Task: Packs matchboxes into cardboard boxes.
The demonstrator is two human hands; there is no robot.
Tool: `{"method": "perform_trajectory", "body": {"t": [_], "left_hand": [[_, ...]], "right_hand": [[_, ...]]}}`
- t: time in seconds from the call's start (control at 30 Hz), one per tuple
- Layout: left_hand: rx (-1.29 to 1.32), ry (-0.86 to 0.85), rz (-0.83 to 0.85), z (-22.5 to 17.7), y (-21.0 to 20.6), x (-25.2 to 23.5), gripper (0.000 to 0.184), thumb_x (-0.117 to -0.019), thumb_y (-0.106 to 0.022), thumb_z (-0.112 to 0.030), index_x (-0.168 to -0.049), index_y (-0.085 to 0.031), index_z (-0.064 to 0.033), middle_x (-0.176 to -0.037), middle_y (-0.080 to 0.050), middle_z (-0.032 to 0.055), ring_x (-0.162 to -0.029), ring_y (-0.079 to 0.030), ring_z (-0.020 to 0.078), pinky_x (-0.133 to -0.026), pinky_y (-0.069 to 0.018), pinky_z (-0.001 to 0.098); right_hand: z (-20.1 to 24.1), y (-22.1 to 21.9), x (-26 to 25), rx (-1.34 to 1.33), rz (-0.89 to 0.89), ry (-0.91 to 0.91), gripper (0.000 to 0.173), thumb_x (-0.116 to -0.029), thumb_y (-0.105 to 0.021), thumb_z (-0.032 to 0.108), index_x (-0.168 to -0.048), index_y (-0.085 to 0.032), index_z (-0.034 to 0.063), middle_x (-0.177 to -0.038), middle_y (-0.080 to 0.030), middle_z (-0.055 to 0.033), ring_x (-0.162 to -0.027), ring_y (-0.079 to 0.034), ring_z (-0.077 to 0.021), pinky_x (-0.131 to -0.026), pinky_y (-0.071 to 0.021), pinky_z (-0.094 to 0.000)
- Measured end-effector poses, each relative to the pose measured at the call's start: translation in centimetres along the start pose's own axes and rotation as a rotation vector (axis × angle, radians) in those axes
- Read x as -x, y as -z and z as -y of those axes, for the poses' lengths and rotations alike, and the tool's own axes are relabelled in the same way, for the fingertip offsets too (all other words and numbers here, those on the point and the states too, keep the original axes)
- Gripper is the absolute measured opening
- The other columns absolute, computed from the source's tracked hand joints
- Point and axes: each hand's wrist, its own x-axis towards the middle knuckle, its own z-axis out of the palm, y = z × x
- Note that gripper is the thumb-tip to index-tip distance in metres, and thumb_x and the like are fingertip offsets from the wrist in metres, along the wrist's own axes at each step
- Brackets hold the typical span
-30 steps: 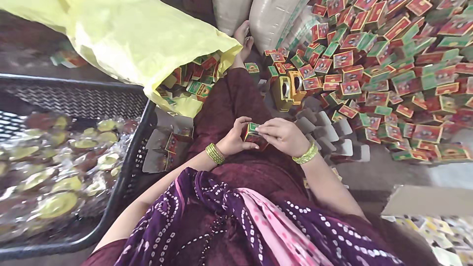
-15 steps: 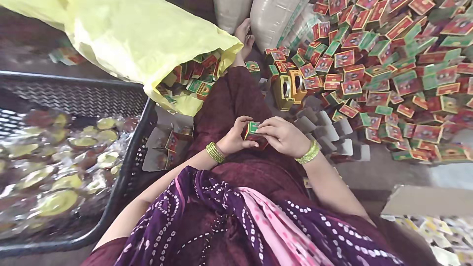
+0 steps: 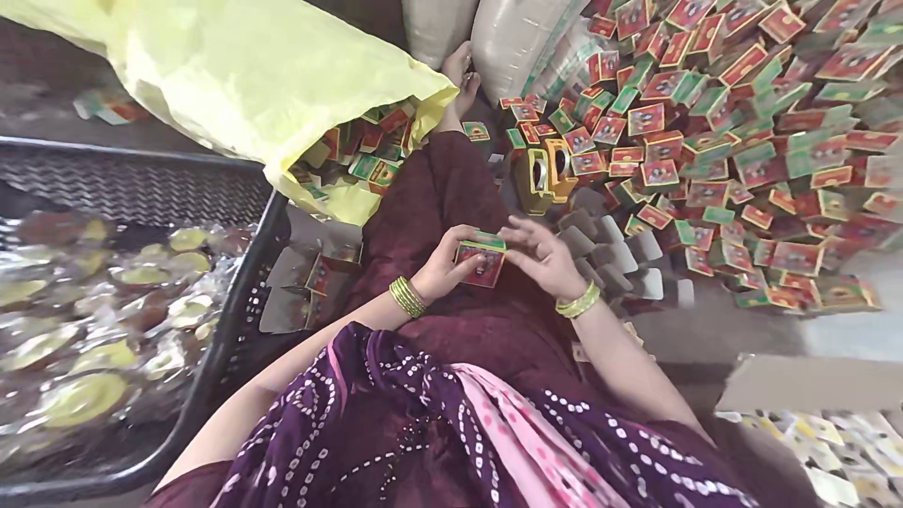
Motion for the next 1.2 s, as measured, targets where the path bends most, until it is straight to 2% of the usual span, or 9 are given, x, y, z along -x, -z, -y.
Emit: {"method": "perform_trajectory", "body": {"t": [0.1,0.2,0.33,0.53,0.63,0.77,0.93,1.13,1.2], "left_hand": [[0.129,0.073,-0.087,0.1,0.3,0.2,0.037,-0.1044,-0.057,-0.02,-0.137,-0.049,-0.0057,-0.132,-0.062,0.0105,-0.11,-0.068,0.0201,-0.093,-0.0601,0.0407],[0.07,0.084,-0.135,0.6,0.9,0.0,0.032,-0.1068,-0.045,-0.02,-0.133,-0.052,-0.0038,-0.13,-0.063,0.0095,-0.11,-0.066,0.0171,-0.094,-0.0578,0.0383],[-0.006,0.043,-0.105,0.8,1.3,-0.5,0.036,-0.1067,-0.038,-0.02,-0.13,-0.054,0.002,-0.133,-0.059,0.015,-0.118,-0.062,0.0193,-0.099,-0.0553,0.0381],[0.007,0.024,-0.084,1.0,1.7,-1.2,0.036,-0.108,-0.036,-0.022,-0.129,-0.054,0.0015,-0.132,-0.059,0.014,-0.117,-0.062,0.0173,-0.096,-0.0559,0.0353],[0.002,0.034,-0.076,1.2,1.9,-1.4,0.036,-0.1079,-0.035,-0.021,-0.129,-0.053,0.0021,-0.132,-0.058,0.0143,-0.116,-0.062,0.0164,-0.094,-0.0564,0.0339],[0.013,0.054,-0.078,1.4,2.1,-1.6,0.035,-0.1081,-0.036,-0.02,-0.129,-0.053,0.0006,-0.133,-0.058,0.0128,-0.113,-0.063,0.0152,-0.091,-0.0577,0.0329],[0.002,0.016,-0.078,1.6,2.2,-1.5,0.035,-0.1087,-0.035,-0.021,-0.128,-0.054,0.0019,-0.134,-0.057,0.0151,-0.12,-0.061,0.0184,-0.099,-0.0551,0.0364],[-0.001,0.054,-0.073,1.5,2.0,-1.3,0.034,-0.1074,-0.036,-0.019,-0.128,-0.055,0.0004,-0.134,-0.058,0.0133,-0.118,-0.062,0.0172,-0.097,-0.056,0.0356],[0.0,0.059,-0.069,1.4,2.0,-1.3,0.034,-0.1074,-0.036,-0.02,-0.129,-0.055,0.0,-0.134,-0.058,0.013,-0.115,-0.063,0.0162,-0.093,-0.057,0.034]], "right_hand": [[-0.7,4.2,-3.4,0.032,-0.29,-0.19,0.042,-0.0965,-0.069,0.012,-0.136,-0.057,0.0041,-0.124,-0.07,-0.0098,-0.108,-0.07,-0.0192,-0.092,-0.0603,-0.0394],[-4.5,9.0,-8.0,0.229,-0.502,-0.405,0.04,-0.0953,-0.068,0.014,-0.133,-0.059,0.004,-0.119,-0.071,-0.0126,-0.101,-0.07,-0.0224,-0.086,-0.0588,-0.0433],[-11.9,13.5,-12.5,0.53,-0.282,-0.691,0.047,-0.0928,-0.07,0.018,-0.135,-0.06,0.0001,-0.126,-0.066,-0.0266,-0.118,-0.063,-0.0438,-0.1,-0.0487,-0.0657],[-18.1,12.3,-15.3,0.759,-0.091,-0.899,0.051,-0.0936,-0.069,0.026,-0.139,-0.059,0.0063,-0.136,-0.058,-0.032,-0.124,-0.058,-0.0501,-0.1,-0.0476,-0.0684],[-18.3,11.6,-16.2,0.777,-0.082,-0.972,0.052,-0.092,-0.073,0.028,-0.137,-0.061,0.0043,-0.148,-0.042,-0.0375,-0.132,-0.05,-0.0527,-0.103,-0.0459,-0.0662],[-18.4,11.6,-16.4,0.71,-0.224,-1.023,0.068,-0.0763,-0.086,0.038,-0.132,-0.065,0.0062,-0.131,-0.062,-0.0288,-0.121,-0.06,-0.0461,-0.098,-0.0489,-0.0678],[-16.7,11.8,-15.6,0.446,-0.352,-1.041,0.053,-0.0812,-0.083,0.037,-0.118,-0.07,0.001,-0.115,-0.07,-0.0222,-0.108,-0.066,-0.0382,-0.094,-0.0528,-0.0624],[-13.7,11.4,-13.1,0.55,-0.268,-1.1,0.069,-0.0829,-0.082,0.042,-0.132,-0.061,-0.0017,-0.126,-0.066,-0.0254,-0.118,-0.063,-0.0402,-0.101,-0.0495,-0.0615],[-14.7,11.1,-12.4,0.579,-0.276,-1.105,0.069,-0.08,-0.084,0.042,-0.128,-0.063,-0.0037,-0.123,-0.067,-0.0253,-0.114,-0.065,-0.0393,-0.099,-0.0514,-0.0601]]}}
